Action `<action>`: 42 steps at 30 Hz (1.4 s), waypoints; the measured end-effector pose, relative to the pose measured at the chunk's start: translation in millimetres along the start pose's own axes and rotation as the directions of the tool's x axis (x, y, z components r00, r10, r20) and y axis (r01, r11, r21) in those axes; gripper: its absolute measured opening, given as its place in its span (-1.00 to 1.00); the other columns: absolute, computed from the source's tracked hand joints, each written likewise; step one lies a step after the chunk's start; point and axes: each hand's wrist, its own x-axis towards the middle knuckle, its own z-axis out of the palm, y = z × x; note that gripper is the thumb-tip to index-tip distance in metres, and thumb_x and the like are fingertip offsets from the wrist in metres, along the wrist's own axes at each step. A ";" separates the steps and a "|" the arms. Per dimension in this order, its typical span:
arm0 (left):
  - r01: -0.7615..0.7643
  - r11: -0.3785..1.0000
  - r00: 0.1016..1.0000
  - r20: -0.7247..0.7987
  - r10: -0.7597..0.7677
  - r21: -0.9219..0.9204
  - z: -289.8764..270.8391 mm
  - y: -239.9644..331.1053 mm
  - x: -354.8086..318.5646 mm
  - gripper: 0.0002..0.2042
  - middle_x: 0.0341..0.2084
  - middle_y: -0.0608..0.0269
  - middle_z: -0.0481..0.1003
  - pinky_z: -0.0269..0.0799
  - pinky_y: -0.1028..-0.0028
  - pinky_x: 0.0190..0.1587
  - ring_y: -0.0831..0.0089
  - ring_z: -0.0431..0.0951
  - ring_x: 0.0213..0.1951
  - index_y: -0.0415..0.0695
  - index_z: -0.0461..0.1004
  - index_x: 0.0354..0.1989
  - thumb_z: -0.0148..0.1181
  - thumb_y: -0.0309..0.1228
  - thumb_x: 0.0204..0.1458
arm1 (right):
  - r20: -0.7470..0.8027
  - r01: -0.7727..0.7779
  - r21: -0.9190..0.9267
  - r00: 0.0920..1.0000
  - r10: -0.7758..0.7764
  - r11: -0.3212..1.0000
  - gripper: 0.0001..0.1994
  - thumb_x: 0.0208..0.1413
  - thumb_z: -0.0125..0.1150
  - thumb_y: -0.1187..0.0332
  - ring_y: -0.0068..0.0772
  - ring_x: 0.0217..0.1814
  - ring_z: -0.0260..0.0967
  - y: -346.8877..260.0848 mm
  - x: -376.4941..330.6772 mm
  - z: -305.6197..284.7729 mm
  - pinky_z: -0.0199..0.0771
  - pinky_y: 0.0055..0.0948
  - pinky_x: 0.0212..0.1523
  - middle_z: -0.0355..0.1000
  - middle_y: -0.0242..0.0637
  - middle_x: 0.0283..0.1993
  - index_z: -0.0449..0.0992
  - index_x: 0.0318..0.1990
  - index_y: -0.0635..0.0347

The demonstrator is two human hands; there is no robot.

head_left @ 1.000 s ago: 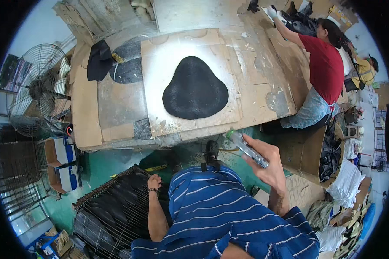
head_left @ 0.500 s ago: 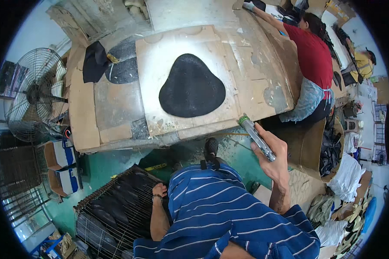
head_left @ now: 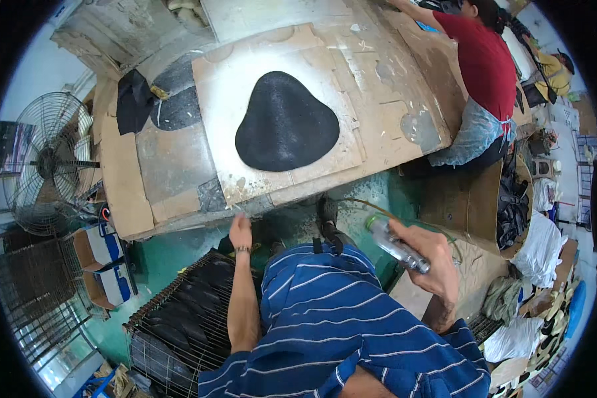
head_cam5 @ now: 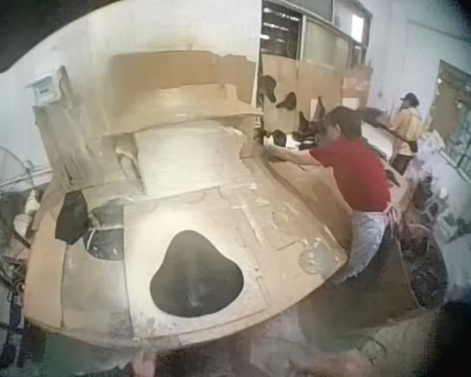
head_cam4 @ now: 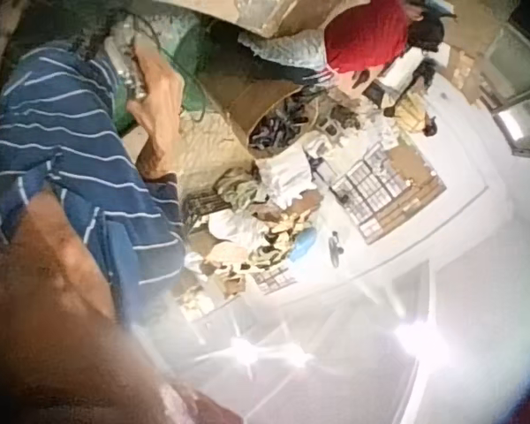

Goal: Applying adhesive to fabric seat covers using a spray gun and placing them on a wire drying rack.

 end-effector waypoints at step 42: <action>-0.236 -0.282 0.921 -0.306 0.240 -0.930 -67.7 426.5 -62.9 -0.37 0.16 -0.09 0.50 0.37 -0.07 0.32 -0.09 0.50 0.18 -0.36 0.43 0.20 -0.01 -0.43 -0.18 | 0.136 -0.107 0.400 0.989 0.057 0.910 -0.45 -0.07 0.38 0.66 -0.38 -0.21 0.54 83.3 68.2 -7.7 0.49 -0.45 -0.10 0.59 -0.06 -0.19 0.54 0.18 0.39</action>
